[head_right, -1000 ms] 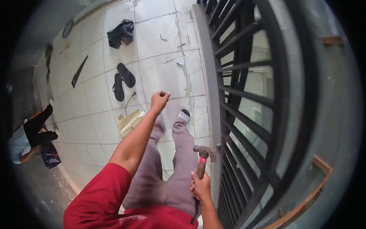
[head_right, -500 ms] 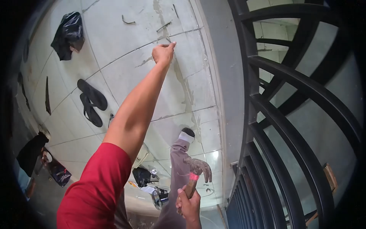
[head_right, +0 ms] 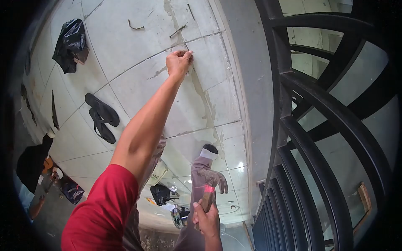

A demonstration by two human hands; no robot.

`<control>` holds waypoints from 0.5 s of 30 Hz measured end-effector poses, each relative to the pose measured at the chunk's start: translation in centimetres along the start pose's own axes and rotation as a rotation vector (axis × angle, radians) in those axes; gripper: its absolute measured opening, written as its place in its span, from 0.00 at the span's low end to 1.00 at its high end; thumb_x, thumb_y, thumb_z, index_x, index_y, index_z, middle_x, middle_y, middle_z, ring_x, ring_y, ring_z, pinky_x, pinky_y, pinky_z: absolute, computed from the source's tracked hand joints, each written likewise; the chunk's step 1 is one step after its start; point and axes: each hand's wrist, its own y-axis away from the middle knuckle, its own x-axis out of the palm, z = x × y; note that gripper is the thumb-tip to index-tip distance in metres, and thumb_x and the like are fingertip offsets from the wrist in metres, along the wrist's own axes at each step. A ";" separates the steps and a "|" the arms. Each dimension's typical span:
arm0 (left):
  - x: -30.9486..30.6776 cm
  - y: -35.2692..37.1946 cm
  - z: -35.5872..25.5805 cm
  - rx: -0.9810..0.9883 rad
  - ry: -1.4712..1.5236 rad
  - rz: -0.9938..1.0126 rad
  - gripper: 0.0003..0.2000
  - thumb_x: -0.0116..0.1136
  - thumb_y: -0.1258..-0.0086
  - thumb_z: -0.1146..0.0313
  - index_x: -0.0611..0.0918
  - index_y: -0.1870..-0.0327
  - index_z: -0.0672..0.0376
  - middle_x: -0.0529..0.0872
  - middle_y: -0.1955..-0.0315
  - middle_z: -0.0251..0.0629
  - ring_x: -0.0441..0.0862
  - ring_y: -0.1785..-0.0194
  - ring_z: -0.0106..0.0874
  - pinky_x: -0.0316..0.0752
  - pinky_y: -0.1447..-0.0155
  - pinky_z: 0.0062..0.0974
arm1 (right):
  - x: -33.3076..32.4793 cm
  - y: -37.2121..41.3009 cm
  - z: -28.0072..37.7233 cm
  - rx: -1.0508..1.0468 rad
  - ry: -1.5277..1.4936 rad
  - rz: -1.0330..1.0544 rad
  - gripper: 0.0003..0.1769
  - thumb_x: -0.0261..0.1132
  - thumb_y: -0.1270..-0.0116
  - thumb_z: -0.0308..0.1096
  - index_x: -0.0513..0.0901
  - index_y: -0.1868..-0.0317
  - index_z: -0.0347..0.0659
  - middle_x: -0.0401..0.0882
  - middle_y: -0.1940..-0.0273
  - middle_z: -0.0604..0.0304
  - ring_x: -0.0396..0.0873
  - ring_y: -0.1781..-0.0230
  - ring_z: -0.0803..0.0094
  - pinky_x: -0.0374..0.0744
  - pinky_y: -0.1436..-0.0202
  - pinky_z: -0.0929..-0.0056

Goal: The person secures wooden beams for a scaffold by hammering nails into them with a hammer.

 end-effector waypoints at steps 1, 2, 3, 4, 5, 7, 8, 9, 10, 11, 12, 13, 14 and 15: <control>-0.2 0.2 -0.1 -0.004 0.000 -0.002 0.11 0.68 0.34 0.67 0.88 0.60 0.67 0.90 0.69 0.40 0.88 0.67 0.26 0.83 0.58 0.23 | 0.0 -0.1 0.2 0.006 -0.026 0.009 0.12 0.68 0.30 0.31 0.71 0.56 0.39 0.69 0.78 0.65 0.67 0.85 0.79 0.69 0.82 0.75; -0.3 0.3 -0.3 -0.010 0.072 0.027 0.10 0.68 0.33 0.68 0.87 0.59 0.68 0.90 0.68 0.40 0.87 0.66 0.26 0.83 0.58 0.23 | -0.1 -0.2 0.4 0.007 -0.023 0.007 0.12 0.68 0.30 0.31 0.71 0.56 0.39 0.69 0.78 0.65 0.67 0.85 0.79 0.69 0.82 0.75; -0.4 0.2 -0.1 -0.017 0.144 0.054 0.10 0.67 0.33 0.69 0.87 0.58 0.68 0.90 0.68 0.40 0.87 0.66 0.26 0.83 0.58 0.22 | 0.0 -0.3 0.7 0.008 -0.013 -0.001 0.11 0.67 0.30 0.29 0.71 0.57 0.39 0.68 0.78 0.65 0.66 0.85 0.79 0.69 0.82 0.75; -0.4 0.3 0.0 -0.017 0.148 0.053 0.10 0.67 0.33 0.69 0.87 0.58 0.68 0.90 0.68 0.40 0.87 0.66 0.26 0.83 0.58 0.22 | -0.1 -0.3 0.9 0.004 -0.003 -0.008 0.10 0.66 0.30 0.28 0.71 0.58 0.39 0.67 0.77 0.65 0.65 0.85 0.79 0.69 0.82 0.74; -0.5 0.5 0.0 -0.009 0.158 0.062 0.10 0.67 0.32 0.69 0.87 0.58 0.68 0.90 0.67 0.40 0.87 0.66 0.26 0.83 0.58 0.22 | -0.4 -0.3 0.9 0.000 0.000 -0.009 0.10 0.66 0.30 0.28 0.71 0.58 0.39 0.67 0.77 0.65 0.65 0.85 0.79 0.69 0.82 0.74; -0.6 0.8 0.0 0.002 0.171 0.070 0.11 0.67 0.32 0.68 0.87 0.57 0.68 0.90 0.66 0.40 0.87 0.66 0.26 0.83 0.58 0.23 | -0.8 -0.3 0.8 0.010 -0.001 -0.004 0.10 0.66 0.30 0.28 0.71 0.58 0.39 0.66 0.77 0.65 0.65 0.85 0.79 0.69 0.82 0.74; -0.7 0.9 0.0 0.005 0.157 0.058 0.09 0.67 0.34 0.69 0.87 0.59 0.67 0.90 0.67 0.39 0.87 0.66 0.26 0.83 0.58 0.23 | -1.0 -0.4 0.8 0.007 0.001 -0.004 0.10 0.66 0.30 0.28 0.71 0.58 0.39 0.66 0.77 0.65 0.65 0.85 0.79 0.69 0.82 0.74; -0.7 1.0 0.0 0.007 0.143 0.047 0.08 0.67 0.35 0.70 0.88 0.60 0.66 0.91 0.68 0.38 0.88 0.66 0.26 0.82 0.58 0.24 | -1.3 -0.6 0.8 0.005 0.014 -0.004 0.10 0.66 0.30 0.28 0.71 0.58 0.39 0.67 0.77 0.65 0.65 0.85 0.79 0.69 0.82 0.74; -0.6 1.0 0.0 0.008 0.144 0.048 0.08 0.67 0.35 0.70 0.88 0.60 0.66 0.91 0.68 0.38 0.88 0.66 0.26 0.82 0.58 0.24 | -1.6 -0.9 0.8 0.004 0.027 -0.006 0.10 0.67 0.30 0.28 0.71 0.58 0.39 0.67 0.77 0.65 0.65 0.85 0.79 0.69 0.82 0.75; -0.6 1.1 0.1 0.113 -0.007 0.018 0.07 0.68 0.36 0.70 0.89 0.61 0.64 0.91 0.68 0.39 0.88 0.66 0.27 0.82 0.57 0.25 | -1.9 -1.3 0.7 0.004 0.024 -0.006 0.10 0.67 0.30 0.28 0.71 0.58 0.39 0.67 0.77 0.65 0.65 0.85 0.79 0.69 0.82 0.75; -0.6 1.1 0.3 0.217 -0.160 -0.012 0.07 0.68 0.37 0.70 0.89 0.62 0.62 0.91 0.68 0.41 0.88 0.66 0.29 0.82 0.55 0.27 | -1.9 -1.9 0.9 -0.036 0.084 -0.023 0.10 0.67 0.30 0.29 0.71 0.58 0.39 0.67 0.79 0.65 0.66 0.86 0.79 0.69 0.82 0.75; -0.6 1.0 0.5 0.216 -0.162 -0.009 0.07 0.68 0.37 0.70 0.89 0.62 0.62 0.91 0.68 0.41 0.88 0.66 0.29 0.82 0.55 0.27 | -2.0 -2.4 1.3 -0.075 0.143 -0.041 0.10 0.67 0.30 0.30 0.72 0.58 0.39 0.68 0.81 0.66 0.67 0.86 0.79 0.68 0.83 0.75; -0.6 0.9 0.7 0.273 -0.209 0.004 0.06 0.69 0.38 0.70 0.89 0.63 0.61 0.91 0.67 0.42 0.88 0.65 0.31 0.81 0.55 0.28 | -2.2 -3.1 1.9 -0.096 0.211 -0.065 0.10 0.68 0.31 0.31 0.74 0.60 0.37 0.71 0.81 0.62 0.71 0.85 0.77 0.71 0.80 0.71; -0.4 0.7 1.0 0.331 -0.256 0.018 0.06 0.70 0.39 0.70 0.90 0.63 0.60 0.90 0.67 0.43 0.88 0.65 0.33 0.81 0.54 0.30 | -2.4 -4.1 2.4 -0.093 0.207 -0.067 0.10 0.68 0.31 0.31 0.74 0.60 0.37 0.71 0.81 0.62 0.71 0.85 0.77 0.71 0.80 0.71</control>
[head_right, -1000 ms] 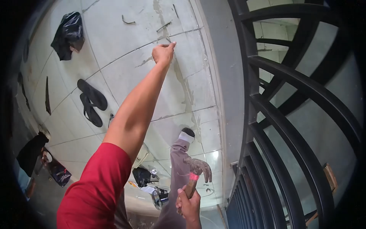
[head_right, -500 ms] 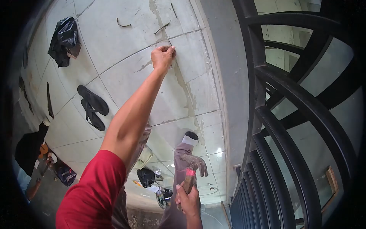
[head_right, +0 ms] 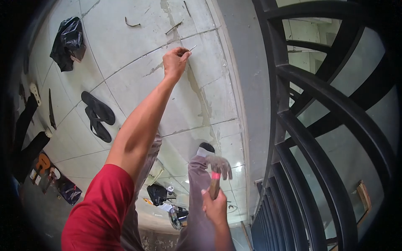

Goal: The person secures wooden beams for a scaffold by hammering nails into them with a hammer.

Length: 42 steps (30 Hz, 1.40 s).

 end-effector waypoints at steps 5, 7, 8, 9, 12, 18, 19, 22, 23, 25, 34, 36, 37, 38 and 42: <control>0.6 -0.3 1.7 0.201 -0.089 -0.016 0.07 0.70 0.39 0.71 0.89 0.61 0.61 0.89 0.67 0.42 0.88 0.65 0.32 0.81 0.56 0.28 | -0.3 -7.4 3.8 -0.501 0.509 -0.155 0.10 0.67 0.32 0.32 0.76 0.64 0.35 0.76 0.78 0.55 0.75 0.79 0.62 0.72 0.72 0.66; 0.1 -0.1 1.6 0.253 -0.119 -0.018 0.08 0.71 0.39 0.72 0.89 0.60 0.62 0.89 0.68 0.41 0.87 0.66 0.29 0.81 0.57 0.25 | 0.5 -9.3 6.9 -0.520 0.521 -0.173 0.14 0.68 0.33 0.36 0.78 0.62 0.32 0.81 0.71 0.44 0.82 0.69 0.47 0.77 0.63 0.58; -0.1 -0.1 1.6 0.273 -0.080 0.001 0.07 0.71 0.39 0.72 0.89 0.60 0.62 0.89 0.67 0.41 0.88 0.66 0.30 0.81 0.58 0.25 | 1.0 -10.4 8.1 -0.576 0.528 -0.177 0.14 0.68 0.33 0.37 0.78 0.62 0.32 0.81 0.71 0.44 0.82 0.69 0.47 0.77 0.63 0.58; -0.3 0.0 1.8 0.293 -0.041 0.020 0.07 0.70 0.38 0.72 0.89 0.61 0.61 0.89 0.66 0.42 0.88 0.66 0.30 0.81 0.58 0.25 | 1.4 -11.5 9.1 -0.609 0.522 -0.183 0.15 0.68 0.33 0.38 0.78 0.62 0.32 0.81 0.71 0.44 0.82 0.69 0.47 0.77 0.63 0.58; -0.4 -0.4 2.4 0.303 -0.020 0.023 0.07 0.70 0.39 0.72 0.89 0.61 0.62 0.89 0.66 0.42 0.88 0.66 0.30 0.81 0.58 0.24 | 3.0 -14.4 12.1 -0.684 0.537 -0.183 0.15 0.68 0.33 0.38 0.77 0.61 0.32 0.81 0.71 0.43 0.82 0.69 0.45 0.77 0.63 0.57; 0.1 -0.9 2.3 0.314 -0.154 -0.004 0.08 0.68 0.38 0.69 0.89 0.61 0.61 0.90 0.67 0.42 0.89 0.66 0.31 0.82 0.57 0.26 | 7.3 -19.5 16.7 -1.121 0.586 -0.240 0.18 0.65 0.30 0.37 0.72 0.49 0.34 0.81 0.71 0.40 0.83 0.66 0.39 0.77 0.64 0.51; 0.2 -0.9 2.1 0.311 -0.154 -0.002 0.08 0.68 0.38 0.69 0.89 0.61 0.61 0.90 0.67 0.42 0.89 0.66 0.31 0.82 0.57 0.26 | 7.8 -20.4 17.1 -1.152 0.577 -0.215 0.18 0.64 0.29 0.37 0.70 0.47 0.34 0.81 0.71 0.38 0.83 0.66 0.37 0.77 0.65 0.50; 0.0 -0.8 1.6 0.220 -0.132 0.004 0.09 0.67 0.38 0.67 0.89 0.62 0.61 0.91 0.68 0.42 0.89 0.67 0.32 0.82 0.56 0.26 | 9.2 -23.4 17.9 -1.275 0.581 -0.212 0.17 0.63 0.28 0.35 0.69 0.47 0.35 0.81 0.72 0.38 0.81 0.67 0.35 0.76 0.68 0.47; 0.0 -0.8 1.6 0.202 -0.125 0.017 0.09 0.67 0.38 0.66 0.90 0.62 0.60 0.91 0.69 0.42 0.89 0.67 0.32 0.82 0.56 0.26 | 9.6 -24.3 18.0 -1.305 0.582 -0.218 0.17 0.62 0.28 0.34 0.68 0.47 0.36 0.80 0.73 0.38 0.81 0.67 0.34 0.75 0.68 0.45; -0.1 -1.0 1.5 0.187 -0.119 0.023 0.09 0.67 0.38 0.66 0.90 0.62 0.60 0.91 0.70 0.42 0.89 0.67 0.31 0.82 0.56 0.26 | 10.2 -25.5 18.6 -1.331 0.586 -0.223 0.17 0.62 0.27 0.34 0.67 0.46 0.37 0.80 0.73 0.38 0.81 0.67 0.34 0.75 0.68 0.45; -0.4 -1.3 1.3 0.151 -0.143 0.028 0.09 0.68 0.39 0.66 0.90 0.62 0.59 0.92 0.69 0.40 0.88 0.70 0.30 0.84 0.61 0.28 | 10.9 -28.1 20.0 -1.444 0.681 -0.181 0.17 0.61 0.27 0.34 0.66 0.44 0.41 0.82 0.68 0.39 0.81 0.66 0.34 0.78 0.66 0.43; -0.5 -1.4 1.2 0.197 -0.155 0.024 0.09 0.68 0.39 0.66 0.90 0.62 0.59 0.92 0.69 0.39 0.88 0.71 0.30 0.84 0.62 0.28 | 11.0 -28.2 20.2 -1.457 0.669 -0.159 0.17 0.61 0.27 0.34 0.66 0.44 0.42 0.83 0.68 0.38 0.81 0.66 0.34 0.78 0.66 0.44; -0.6 -1.4 1.1 0.196 -0.157 0.021 0.09 0.68 0.39 0.66 0.90 0.62 0.59 0.92 0.69 0.39 0.88 0.71 0.30 0.84 0.62 0.28 | 11.1 -28.3 20.2 -1.458 0.668 -0.156 0.17 0.61 0.27 0.34 0.66 0.44 0.42 0.83 0.68 0.38 0.81 0.66 0.34 0.78 0.66 0.44; -0.7 -1.3 0.9 0.164 -0.154 0.031 0.09 0.68 0.39 0.66 0.90 0.61 0.59 0.92 0.69 0.39 0.88 0.71 0.30 0.84 0.61 0.28 | 11.1 -28.3 20.2 -1.454 0.687 -0.170 0.17 0.61 0.27 0.34 0.66 0.44 0.42 0.83 0.67 0.38 0.81 0.65 0.34 0.78 0.66 0.44; -0.8 -1.5 0.5 0.116 -0.161 0.059 0.09 0.68 0.39 0.66 0.91 0.61 0.59 0.92 0.69 0.39 0.88 0.70 0.30 0.83 0.60 0.27 | 11.2 -28.4 20.3 -1.481 0.709 -0.158 0.18 0.61 0.27 0.34 0.65 0.43 0.41 0.83 0.67 0.37 0.81 0.65 0.33 0.78 0.65 0.43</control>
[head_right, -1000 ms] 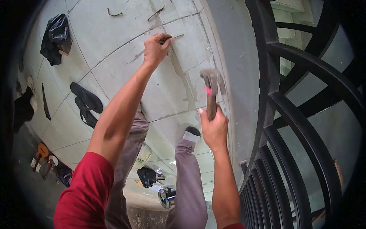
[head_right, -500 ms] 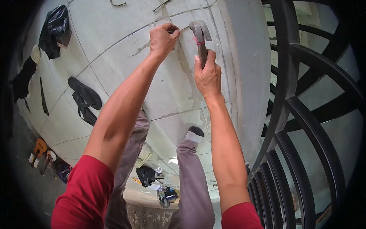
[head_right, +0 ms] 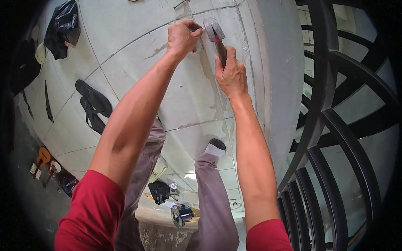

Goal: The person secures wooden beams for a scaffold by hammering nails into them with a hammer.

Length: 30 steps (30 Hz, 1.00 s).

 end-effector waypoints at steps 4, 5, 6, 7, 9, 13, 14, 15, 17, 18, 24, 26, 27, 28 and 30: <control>0.0 -0.1 0.2 -0.041 0.007 0.025 0.09 0.68 0.39 0.66 0.91 0.62 0.58 0.92 0.68 0.40 0.89 0.69 0.31 0.83 0.58 0.27 | -0.1 -0.1 0.1 0.046 0.071 0.057 0.18 0.61 0.27 0.33 0.66 0.42 0.41 0.82 0.66 0.35 0.81 0.64 0.33 0.78 0.64 0.43; 0.0 -0.2 0.3 0.001 -0.006 0.013 0.09 0.69 0.39 0.65 0.91 0.62 0.58 0.92 0.68 0.39 0.89 0.68 0.31 0.82 0.57 0.27 | -0.2 -0.2 0.1 0.034 0.064 0.040 0.18 0.61 0.27 0.32 0.66 0.42 0.40 0.82 0.66 0.35 0.81 0.64 0.33 0.78 0.64 0.43; 0.0 -0.4 0.4 0.043 -0.019 0.001 0.09 0.69 0.39 0.65 0.91 0.62 0.58 0.92 0.68 0.39 0.89 0.68 0.31 0.82 0.56 0.27 | -0.2 -0.2 0.0 0.022 0.057 0.023 0.18 0.61 0.28 0.32 0.66 0.42 0.40 0.82 0.66 0.34 0.81 0.64 0.33 0.78 0.64 0.44; 0.1 -0.4 0.4 0.041 -0.018 0.000 0.09 0.69 0.39 0.65 0.91 0.62 0.58 0.92 0.68 0.39 0.89 0.68 0.31 0.82 0.56 0.27 | -0.2 -0.2 -0.1 0.021 0.058 0.024 0.18 0.61 0.28 0.32 0.66 0.42 0.40 0.82 0.66 0.34 0.81 0.64 0.33 0.78 0.64 0.44; 0.0 -0.5 0.4 0.029 -0.047 0.002 0.09 0.70 0.40 0.64 0.91 0.62 0.57 0.92 0.68 0.39 0.89 0.66 0.32 0.82 0.55 0.28 | -0.1 -0.2 -0.4 -0.008 0.045 -0.013 0.18 0.61 0.28 0.31 0.66 0.42 0.40 0.82 0.65 0.35 0.81 0.64 0.33 0.79 0.64 0.44; 0.0 -0.4 0.0 -0.013 -0.030 0.006 0.10 0.70 0.40 0.63 0.91 0.62 0.57 0.92 0.68 0.39 0.89 0.67 0.32 0.82 0.55 0.28 | -0.2 -0.2 -0.9 0.003 0.073 0.027 0.19 0.61 0.28 0.31 0.66 0.42 0.40 0.82 0.65 0.35 0.81 0.64 0.33 0.78 0.64 0.44; 0.0 -0.4 0.0 -0.028 -0.030 0.015 0.10 0.70 0.40 0.63 0.91 0.62 0.57 0.92 0.68 0.39 0.89 0.67 0.32 0.82 0.54 0.28 | -0.3 -0.1 -0.8 0.012 0.061 0.018 0.18 0.61 0.28 0.31 0.66 0.42 0.40 0.83 0.65 0.35 0.81 0.64 0.33 0.78 0.64 0.44; -0.2 -0.5 0.0 -0.046 -0.031 0.021 0.10 0.70 0.40 0.63 0.91 0.62 0.57 0.92 0.68 0.39 0.89 0.67 0.32 0.82 0.54 0.28 | -0.3 -0.2 -0.7 0.019 0.047 0.012 0.18 0.61 0.28 0.31 0.66 0.42 0.40 0.83 0.65 0.35 0.81 0.64 0.33 0.78 0.64 0.43; -0.2 -0.4 0.1 -0.034 -0.030 0.021 0.10 0.70 0.40 0.62 0.91 0.62 0.57 0.92 0.68 0.39 0.89 0.66 0.32 0.82 0.54 0.29 | -0.1 -0.2 -0.7 0.021 0.059 0.026 0.18 0.61 0.28 0.31 0.66 0.42 0.40 0.83 0.65 0.35 0.81 0.64 0.33 0.78 0.64 0.44; -0.2 -0.4 0.0 -0.017 -0.029 0.021 0.10 0.70 0.41 0.62 0.91 0.62 0.56 0.92 0.68 0.39 0.89 0.66 0.33 0.81 0.54 0.29 | -0.2 -0.2 -0.8 0.022 0.072 0.036 0.18 0.61 0.28 0.31 0.66 0.43 0.41 0.83 0.66 0.36 0.81 0.64 0.33 0.78 0.64 0.44; 0.0 -0.9 0.5 0.043 -0.071 -0.003 0.10 0.71 0.41 0.61 0.91 0.63 0.56 0.91 0.69 0.39 0.89 0.66 0.33 0.81 0.54 0.29 | 0.2 -0.2 -1.1 -0.013 0.028 0.013 0.17 0.62 0.28 0.31 0.67 0.43 0.42 0.83 0.66 0.37 0.81 0.63 0.34 0.78 0.63 0.44; 0.1 -0.7 0.7 0.045 -0.059 0.003 0.10 0.70 0.41 0.61 0.91 0.63 0.56 0.91 0.69 0.38 0.89 0.66 0.33 0.81 0.54 0.29 | -0.1 -0.1 -1.0 0.007 -0.004 0.018 0.17 0.62 0.28 0.31 0.67 0.44 0.42 0.83 0.66 0.38 0.81 0.63 0.34 0.78 0.63 0.44; 0.0 -0.9 0.6 0.051 -0.050 -0.001 0.10 0.70 0.41 0.61 0.91 0.63 0.56 0.92 0.69 0.38 0.89 0.66 0.33 0.81 0.54 0.28 | -0.1 -0.4 -0.9 0.018 -0.041 0.018 0.17 0.62 0.28 0.31 0.67 0.44 0.42 0.83 0.66 0.38 0.82 0.63 0.34 0.78 0.63 0.43; -0.1 -0.9 0.6 0.050 -0.052 -0.002 0.10 0.70 0.41 0.61 0.91 0.63 0.56 0.92 0.69 0.38 0.89 0.66 0.33 0.81 0.54 0.28 | -0.1 -0.4 -0.7 0.017 -0.043 0.020 0.17 0.62 0.28 0.31 0.67 0.44 0.42 0.83 0.66 0.38 0.82 0.63 0.34 0.78 0.63 0.43; -0.2 -1.0 0.6 0.052 -0.097 0.008 0.10 0.70 0.40 0.61 0.91 0.62 0.54 0.92 0.69 0.36 0.89 0.66 0.31 0.81 0.55 0.28 | -0.1 -0.3 -0.5 0.001 -0.035 -0.030 0.17 0.62 0.28 0.32 0.68 0.44 0.42 0.83 0.67 0.39 0.82 0.64 0.34 0.78 0.64 0.43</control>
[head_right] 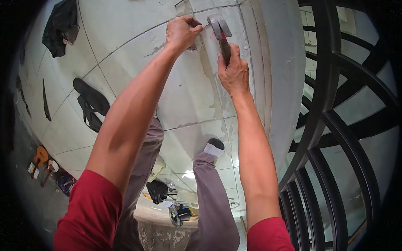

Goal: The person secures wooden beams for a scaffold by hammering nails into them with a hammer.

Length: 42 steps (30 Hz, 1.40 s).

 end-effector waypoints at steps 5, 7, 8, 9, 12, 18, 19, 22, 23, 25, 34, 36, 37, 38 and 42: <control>-0.7 -0.6 -0.5 -0.144 0.070 0.086 0.09 0.72 0.40 0.62 0.90 0.63 0.56 0.92 0.70 0.34 0.88 0.67 0.25 0.81 0.57 0.23 | -0.1 0.0 0.4 0.004 0.046 0.002 0.16 0.62 0.28 0.33 0.68 0.44 0.42 0.82 0.69 0.39 0.81 0.67 0.35 0.77 0.66 0.45; -0.9 -0.8 -0.4 -0.177 0.092 0.111 0.09 0.72 0.40 0.63 0.90 0.63 0.57 0.91 0.70 0.34 0.88 0.67 0.23 0.81 0.57 0.22 | 0.1 -0.2 0.4 0.018 0.047 0.009 0.16 0.62 0.28 0.33 0.68 0.44 0.42 0.82 0.69 0.39 0.81 0.67 0.35 0.77 0.67 0.45; -0.9 -0.9 -0.4 -0.190 0.125 0.129 0.09 0.73 0.40 0.64 0.90 0.64 0.58 0.91 0.71 0.34 0.88 0.68 0.21 0.80 0.58 0.21 | 0.2 -0.3 0.3 0.021 0.062 0.021 0.16 0.62 0.28 0.33 0.68 0.44 0.42 0.82 0.69 0.39 0.81 0.67 0.35 0.77 0.67 0.45; -1.0 -1.0 -0.6 -0.203 0.158 0.147 0.09 0.73 0.41 0.65 0.89 0.65 0.59 0.91 0.72 0.34 0.88 0.68 0.20 0.80 0.59 0.20 | 0.2 -0.3 0.2 0.022 0.077 0.032 0.17 0.62 0.28 0.34 0.67 0.44 0.42 0.82 0.69 0.38 0.82 0.67 0.36 0.77 0.67 0.45; -1.4 -0.9 -0.9 -0.232 0.184 0.183 0.09 0.73 0.41 0.65 0.89 0.65 0.60 0.91 0.73 0.34 0.88 0.69 0.21 0.81 0.60 0.19 | 0.3 -0.5 0.0 0.008 0.060 0.036 0.17 0.61 0.27 0.34 0.67 0.44 0.43 0.82 0.69 0.38 0.82 0.67 0.36 0.76 0.67 0.45; -0.9 -1.4 -0.1 -0.187 0.144 0.171 0.09 0.72 0.40 0.65 0.89 0.64 0.61 0.91 0.73 0.33 0.87 0.70 0.20 0.81 0.61 0.20 | 0.4 -1.0 -0.2 0.043 0.064 0.049 0.16 0.61 0.27 0.34 0.68 0.45 0.42 0.82 0.69 0.39 0.80 0.67 0.34 0.76 0.66 0.44; -0.8 -1.4 -0.1 -0.183 0.148 0.171 0.09 0.72 0.40 0.65 0.89 0.64 0.61 0.91 0.73 0.33 0.87 0.70 0.20 0.81 0.61 0.20 | 0.2 -0.9 0.0 0.041 0.067 0.046 0.16 0.61 0.27 0.34 0.68 0.45 0.42 0.82 0.69 0.39 0.80 0.67 0.34 0.76 0.66 0.44; -0.5 -0.9 0.1 -0.197 0.186 0.154 0.08 0.72 0.41 0.64 0.90 0.66 0.57 0.91 0.73 0.37 0.89 0.65 0.33 0.81 0.53 0.30 | -0.7 0.7 1.8 0.088 0.014 -0.020 0.15 0.61 0.28 0.35 0.70 0.46 0.40 0.82 0.67 0.39 0.80 0.66 0.33 0.76 0.64 0.44; -0.2 -0.6 0.1 -0.085 0.105 0.071 0.08 0.70 0.40 0.65 0.90 0.65 0.59 0.91 0.72 0.38 0.88 0.67 0.30 0.81 0.56 0.27 | -1.3 2.0 2.6 0.158 0.001 -0.066 0.15 0.61 0.28 0.36 0.70 0.46 0.40 0.82 0.66 0.38 0.80 0.64 0.33 0.75 0.63 0.44; 0.5 0.1 0.4 -0.012 0.058 -0.022 0.08 0.67 0.38 0.67 0.89 0.62 0.60 0.90 0.71 0.42 0.88 0.68 0.31 0.80 0.59 0.26 | -2.7 5.0 4.3 0.315 0.001 -0.100 0.16 0.61 0.27 0.38 0.71 0.46 0.39 0.82 0.64 0.37 0.79 0.60 0.33 0.75 0.61 0.44; 1.1 1.4 -1.4 0.102 -0.030 -0.098 0.07 0.64 0.35 0.69 0.86 0.62 0.62 0.89 0.68 0.47 0.87 0.62 0.43 0.81 0.53 0.36 | -8.1 17.2 3.6 0.539 -0.024 -0.010 0.13 0.59 0.25 0.39 0.73 0.48 0.41 0.74 0.82 0.62 0.75 0.87 0.75 0.72 0.81 0.67; 1.6 2.0 -1.6 0.137 -0.131 -0.107 0.06 0.63 0.35 0.70 0.85 0.62 0.61 0.88 0.66 0.48 0.86 0.59 0.47 0.80 0.50 0.38 | -8.9 19.0 4.4 0.599 -0.013 0.014 0.14 0.60 0.26 0.39 0.73 0.47 0.40 0.77 0.79 0.56 0.79 0.82 0.63 0.75 0.75 0.61; 1.6 2.4 -1.7 0.143 -0.154 -0.098 0.06 0.63 0.36 0.70 0.84 0.62 0.62 0.88 0.67 0.50 0.86 0.59 0.48 0.80 0.50 0.40 | -9.3 19.6 5.1 0.603 0.008 0.039 0.16 0.60 0.26 0.38 0.72 0.45 0.39 0.79 0.72 0.47 0.80 0.71 0.49 0.76 0.67 0.55; 1.2 2.6 -1.8 0.152 -0.178 -0.102 0.06 0.62 0.36 0.70 0.83 0.62 0.63 0.87 0.67 0.51 0.85 0.59 0.50 0.79 0.50 0.42 | -9.6 19.9 5.7 0.595 0.027 0.062 0.18 0.61 0.27 0.37 0.71 0.42 0.38 0.82 0.66 0.39 0.81 0.60 0.35 0.77 0.60 0.49; -3.6 6.5 -1.7 0.125 -0.085 0.046 0.07 0.61 0.37 0.72 0.82 0.61 0.64 0.87 0.69 0.51 0.85 0.61 0.49 0.78 0.54 0.42 | -11.3 21.9 10.2 0.685 -0.060 0.127 0.19 0.62 0.28 0.37 0.72 0.43 0.38 0.82 0.64 0.38 0.81 0.59 0.35 0.77 0.59 0.47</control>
